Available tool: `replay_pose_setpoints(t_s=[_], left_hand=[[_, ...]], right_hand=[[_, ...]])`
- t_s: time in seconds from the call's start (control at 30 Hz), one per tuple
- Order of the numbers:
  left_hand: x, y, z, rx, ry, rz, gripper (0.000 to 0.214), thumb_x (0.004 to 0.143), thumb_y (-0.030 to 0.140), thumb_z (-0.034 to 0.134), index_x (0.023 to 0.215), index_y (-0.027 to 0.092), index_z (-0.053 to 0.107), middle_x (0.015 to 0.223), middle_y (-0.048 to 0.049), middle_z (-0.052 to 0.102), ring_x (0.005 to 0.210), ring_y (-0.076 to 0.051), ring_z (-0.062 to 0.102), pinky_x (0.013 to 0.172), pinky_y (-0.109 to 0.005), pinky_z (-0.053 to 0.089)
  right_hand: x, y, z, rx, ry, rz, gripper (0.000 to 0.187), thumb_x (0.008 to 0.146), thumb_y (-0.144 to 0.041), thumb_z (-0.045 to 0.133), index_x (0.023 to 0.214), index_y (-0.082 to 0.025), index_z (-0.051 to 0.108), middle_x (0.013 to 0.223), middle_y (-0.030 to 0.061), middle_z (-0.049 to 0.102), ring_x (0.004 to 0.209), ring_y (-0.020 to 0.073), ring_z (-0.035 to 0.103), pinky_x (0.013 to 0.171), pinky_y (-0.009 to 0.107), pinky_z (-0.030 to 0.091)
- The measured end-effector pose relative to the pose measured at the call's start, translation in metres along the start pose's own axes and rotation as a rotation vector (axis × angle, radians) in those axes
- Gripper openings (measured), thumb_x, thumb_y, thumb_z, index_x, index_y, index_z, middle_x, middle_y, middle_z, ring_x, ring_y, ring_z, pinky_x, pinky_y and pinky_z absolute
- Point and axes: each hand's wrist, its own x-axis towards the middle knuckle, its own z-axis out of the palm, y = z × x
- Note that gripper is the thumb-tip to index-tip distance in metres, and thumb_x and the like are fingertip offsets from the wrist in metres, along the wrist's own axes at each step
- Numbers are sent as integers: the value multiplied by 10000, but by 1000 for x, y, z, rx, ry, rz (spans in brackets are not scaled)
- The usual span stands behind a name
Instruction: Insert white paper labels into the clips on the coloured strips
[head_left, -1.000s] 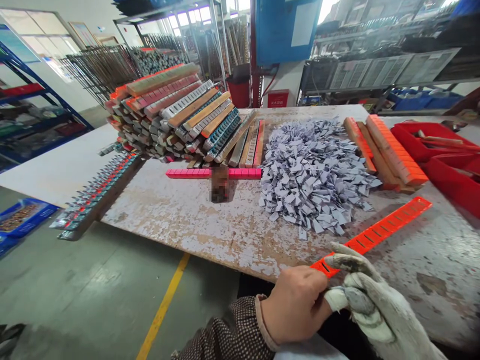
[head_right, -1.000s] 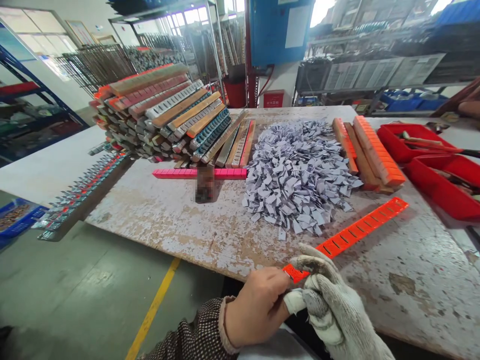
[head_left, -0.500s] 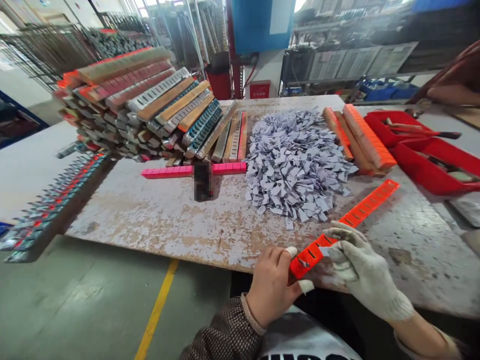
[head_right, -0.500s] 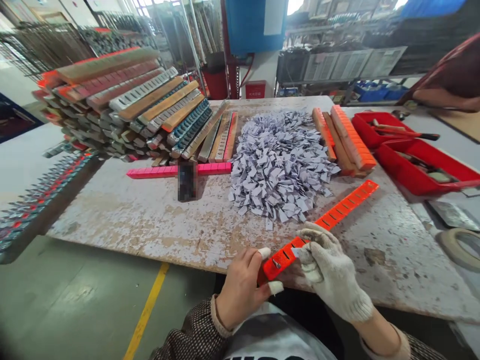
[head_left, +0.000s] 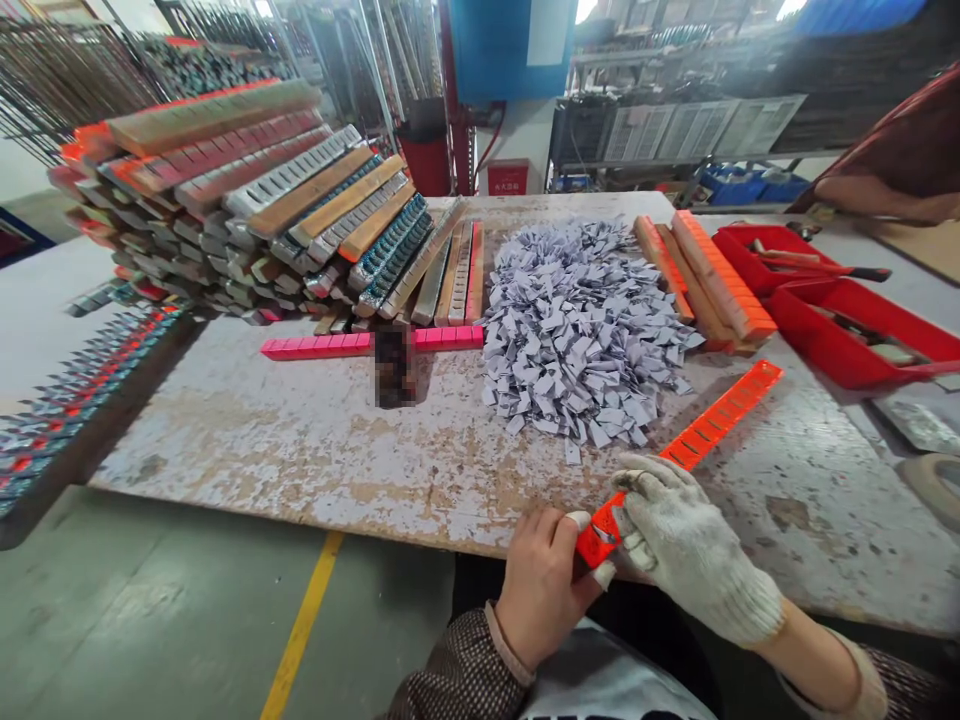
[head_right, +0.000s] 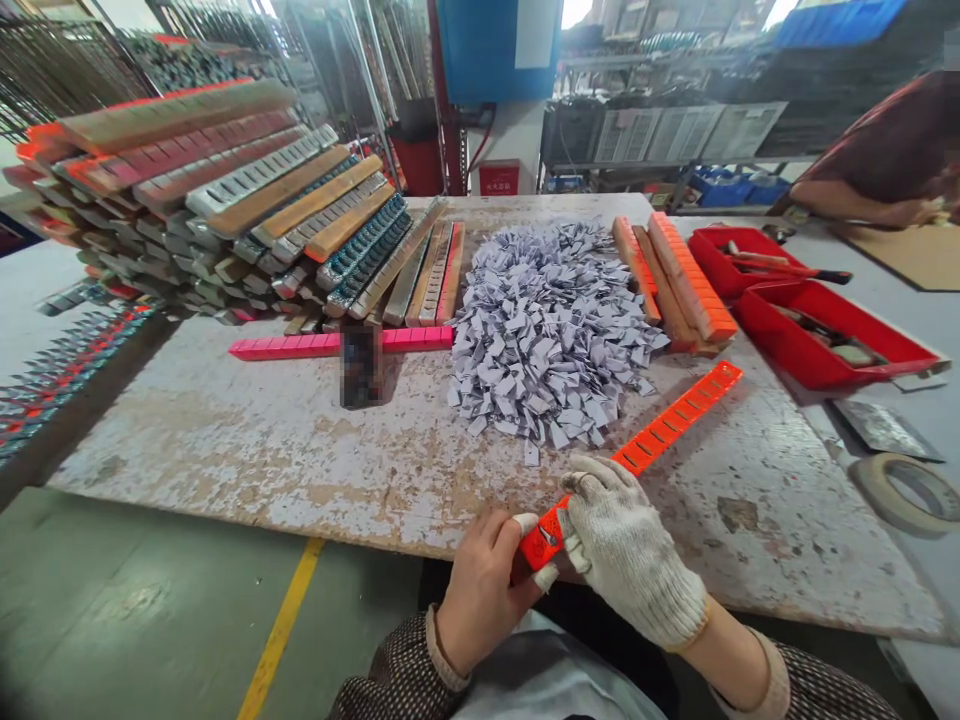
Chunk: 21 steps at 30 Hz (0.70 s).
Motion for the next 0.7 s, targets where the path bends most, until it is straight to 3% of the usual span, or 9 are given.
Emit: replay_pose_setpoints(t_s=[0.17, 0.3, 0.37, 0.5, 0.57, 0.7], left_hand=[[1, -1, 0, -7, 16, -6, 438, 813, 403, 846, 1119, 169, 637, 1019, -78, 677, 922, -277, 628, 813, -447, 548], [19, -8, -27, -65, -202, 14, 449, 818, 520, 828, 1066, 184, 665, 986, -47, 695, 872, -232, 667, 768, -357, 543], [37, -11, -43, -12, -240, 29, 436, 858, 537, 792, 1080, 185, 663, 989, -43, 701, 901, -229, 677, 780, -343, 547], [87, -16, -55, 342, -116, 91, 312, 967, 354, 693, 1184, 144, 616, 1158, -118, 672, 1074, -291, 635, 928, -438, 546], [109, -21, -50, 498, -150, 157, 164, 1018, 211, 556, 1139, 120, 620, 1131, -136, 664, 1053, -305, 639, 881, -447, 555], [130, -31, -39, 543, -197, 240, 208, 1047, 151, 438, 1094, 111, 637, 1083, -140, 669, 1022, -290, 654, 881, -440, 557]], right_hand=[[2, 3, 7, 13, -37, -16, 173, 922, -298, 584, 824, -160, 620, 1091, 179, 650, 1190, 375, 595, 1025, 599, 524], [-5, 12, 13, 63, -12, -38, 89, 932, -222, 589, 871, -170, 629, 1151, 162, 662, 1233, 343, 590, 1046, 551, 540], [-10, 14, 15, 161, 37, 18, 68, 952, -228, 609, 893, -201, 627, 1166, 120, 678, 1233, 312, 610, 1042, 518, 560], [-16, 13, 10, 354, 151, 192, 96, 978, -268, 591, 889, -244, 620, 1175, 91, 691, 1172, 287, 669, 892, 442, 645], [-17, 13, 5, 390, 170, 222, 104, 989, -273, 557, 927, -255, 639, 1128, 96, 703, 1104, 287, 701, 815, 429, 669], [-26, 19, -2, 428, 231, 278, 114, 977, -330, 583, 942, -263, 669, 1129, 109, 713, 999, 304, 731, 714, 426, 680]])
